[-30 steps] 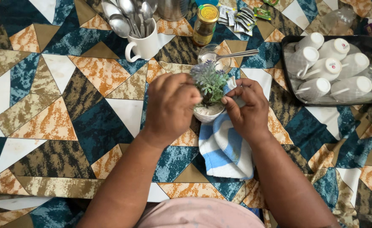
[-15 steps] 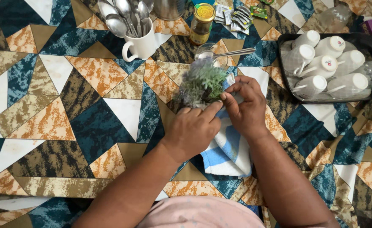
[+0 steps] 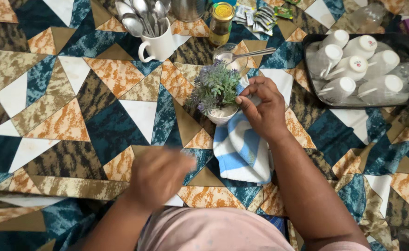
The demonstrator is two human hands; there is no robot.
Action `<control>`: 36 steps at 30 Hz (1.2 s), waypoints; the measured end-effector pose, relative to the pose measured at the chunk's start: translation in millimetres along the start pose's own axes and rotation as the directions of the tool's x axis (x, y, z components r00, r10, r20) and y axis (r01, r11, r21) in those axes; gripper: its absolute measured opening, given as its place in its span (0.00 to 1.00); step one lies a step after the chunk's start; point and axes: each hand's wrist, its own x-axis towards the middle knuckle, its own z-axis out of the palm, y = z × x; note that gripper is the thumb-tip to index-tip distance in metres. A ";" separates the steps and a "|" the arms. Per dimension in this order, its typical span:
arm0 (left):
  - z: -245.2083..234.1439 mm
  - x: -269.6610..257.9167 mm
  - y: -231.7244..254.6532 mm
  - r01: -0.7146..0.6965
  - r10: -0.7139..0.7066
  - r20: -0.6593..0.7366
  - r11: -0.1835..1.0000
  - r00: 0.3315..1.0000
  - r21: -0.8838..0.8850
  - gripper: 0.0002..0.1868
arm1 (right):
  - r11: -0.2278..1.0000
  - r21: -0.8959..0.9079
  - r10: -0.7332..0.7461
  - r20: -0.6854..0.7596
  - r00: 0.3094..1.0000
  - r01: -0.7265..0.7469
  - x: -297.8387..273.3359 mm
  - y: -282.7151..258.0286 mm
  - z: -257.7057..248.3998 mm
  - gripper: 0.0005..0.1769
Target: The person wipes and cleans small artificial flower pots and a blue cloth using their hands and a white towel.
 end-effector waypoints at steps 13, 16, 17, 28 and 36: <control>15.7 -358.9 33.0 0.951 -0.654 0.708 -0.059 -0.267 0.304 0.09 | 0.637 0.768 0.386 -0.245 0.889 -0.065 6.4 64.2 -11.6 0.20; -4.4 -324.9 13.2 0.986 -0.619 0.770 -0.152 -0.153 0.073 0.10 | 0.559 0.828 0.408 -0.323 0.854 0.046 14.2 72.1 -42.7 0.18; -16.7 -311.7 7.9 0.991 -0.623 0.780 -0.135 -0.066 -0.024 0.10 | 0.528 0.843 0.418 -0.363 0.833 0.103 15.1 71.7 -53.8 0.17; 1.1 33.9 11.3 0.469 -0.622 0.462 0.782 0.632 0.411 0.44 | 0.877 0.169 0.438 0.105 0.893 -0.450 13.4 22.8 -40.2 0.14; 92.8 64.0 -87.3 0.439 -0.546 0.453 0.837 0.705 0.326 0.65 | 0.775 -0.244 0.619 0.107 0.778 -0.583 24.1 -5.7 -45.4 0.17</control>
